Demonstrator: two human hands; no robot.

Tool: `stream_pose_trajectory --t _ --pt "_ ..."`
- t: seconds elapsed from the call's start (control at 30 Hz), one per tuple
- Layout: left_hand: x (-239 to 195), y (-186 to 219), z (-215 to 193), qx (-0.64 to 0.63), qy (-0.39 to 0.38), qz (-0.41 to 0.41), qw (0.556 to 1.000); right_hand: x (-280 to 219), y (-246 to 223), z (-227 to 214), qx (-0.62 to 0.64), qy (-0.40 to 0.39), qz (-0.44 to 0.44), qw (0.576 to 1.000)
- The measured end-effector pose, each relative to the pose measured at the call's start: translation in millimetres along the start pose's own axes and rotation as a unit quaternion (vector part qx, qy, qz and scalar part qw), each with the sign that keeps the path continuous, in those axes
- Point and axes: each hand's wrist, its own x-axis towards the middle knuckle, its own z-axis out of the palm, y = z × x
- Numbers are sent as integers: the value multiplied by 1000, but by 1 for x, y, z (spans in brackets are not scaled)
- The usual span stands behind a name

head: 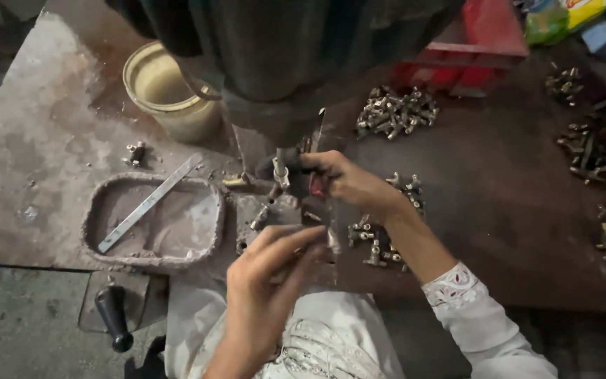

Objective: The person sits at a drill press workbench and taps threads into small metal fittings one at a time. They pick a fitting from a pile, hold it under the machine's rotating tool, work it, and place the finished piece in a tray, repeating the cycle.

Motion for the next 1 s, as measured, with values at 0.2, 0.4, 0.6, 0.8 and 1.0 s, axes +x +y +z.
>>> stream_pose_trajectory --t 0.2,0.4,0.6,0.8,1.0 --pt "28 -105 -7 464 -7 434 772 11 26 -17 -62 24 -12 998" --pt "5 -37 0 405 -7 139 904 7 29 -13 -71 38 56 995" --pt "12 -114 -10 406 -87 317 853 -1 35 -11 -87 42 -13 995" --pt "-1 -45 -8 340 -18 250 906 1 18 3 -171 81 30 981" --pt "22 -91 -23 375 -66 346 858 8 32 -7 -56 53 19 997"
